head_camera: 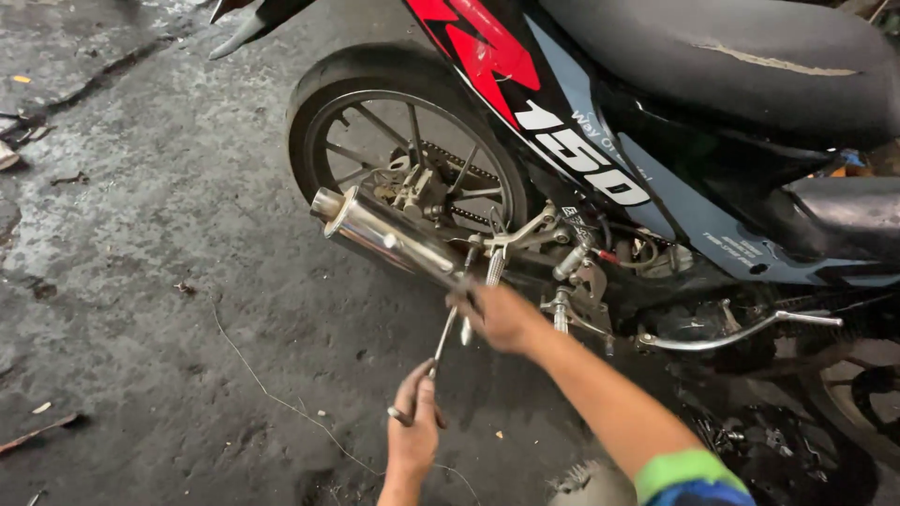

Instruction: Disassembling motorcycle engine and exhaust components using a T-handle wrench and screwdriver

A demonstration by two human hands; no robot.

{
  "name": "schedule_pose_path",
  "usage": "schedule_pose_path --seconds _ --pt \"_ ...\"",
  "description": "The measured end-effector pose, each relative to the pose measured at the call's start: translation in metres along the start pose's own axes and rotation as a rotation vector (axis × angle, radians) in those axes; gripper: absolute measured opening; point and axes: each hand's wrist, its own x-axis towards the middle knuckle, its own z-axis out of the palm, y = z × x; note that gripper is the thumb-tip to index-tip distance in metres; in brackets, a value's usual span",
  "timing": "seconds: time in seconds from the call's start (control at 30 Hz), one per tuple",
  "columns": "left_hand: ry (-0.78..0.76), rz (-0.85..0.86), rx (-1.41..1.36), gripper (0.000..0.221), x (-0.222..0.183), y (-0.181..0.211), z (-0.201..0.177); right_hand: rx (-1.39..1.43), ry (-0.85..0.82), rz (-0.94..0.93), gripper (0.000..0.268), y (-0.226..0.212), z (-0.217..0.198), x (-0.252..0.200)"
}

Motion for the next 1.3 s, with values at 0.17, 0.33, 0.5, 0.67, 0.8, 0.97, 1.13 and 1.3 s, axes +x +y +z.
schedule_pose_path --seconds 0.17,0.33,0.5,0.67,0.8,0.97,1.13,1.3 --pt "-0.067 -0.028 0.061 0.044 -0.015 -0.002 0.015 -0.103 0.091 -0.100 0.014 -0.006 -0.057 0.118" --pt "-0.093 -0.016 0.271 0.047 -0.015 0.018 0.009 -0.120 0.130 0.055 0.052 0.084 -0.062 0.187" --pt "-0.047 0.006 0.303 0.044 0.000 0.006 -0.001 0.296 -0.050 0.421 0.090 0.155 -0.056 0.212" --pt "-0.076 0.013 0.281 0.044 0.010 0.004 -0.004 0.310 -0.136 0.525 0.060 0.230 -0.012 0.265" --pt "-0.086 0.078 0.292 0.044 0.013 -0.006 -0.007 0.311 -0.253 0.484 0.031 0.276 0.012 0.290" --pt "-0.074 0.102 0.263 0.045 0.021 -0.014 -0.004 0.408 -0.187 0.419 0.026 0.250 0.000 0.271" --pt "-0.059 0.063 0.357 0.044 0.017 0.007 0.004 0.066 -0.347 0.177 0.054 0.298 0.004 0.275" --pt "0.021 0.024 0.270 0.041 0.018 -0.026 0.012 0.151 -0.306 0.604 0.076 0.154 -0.041 0.237"
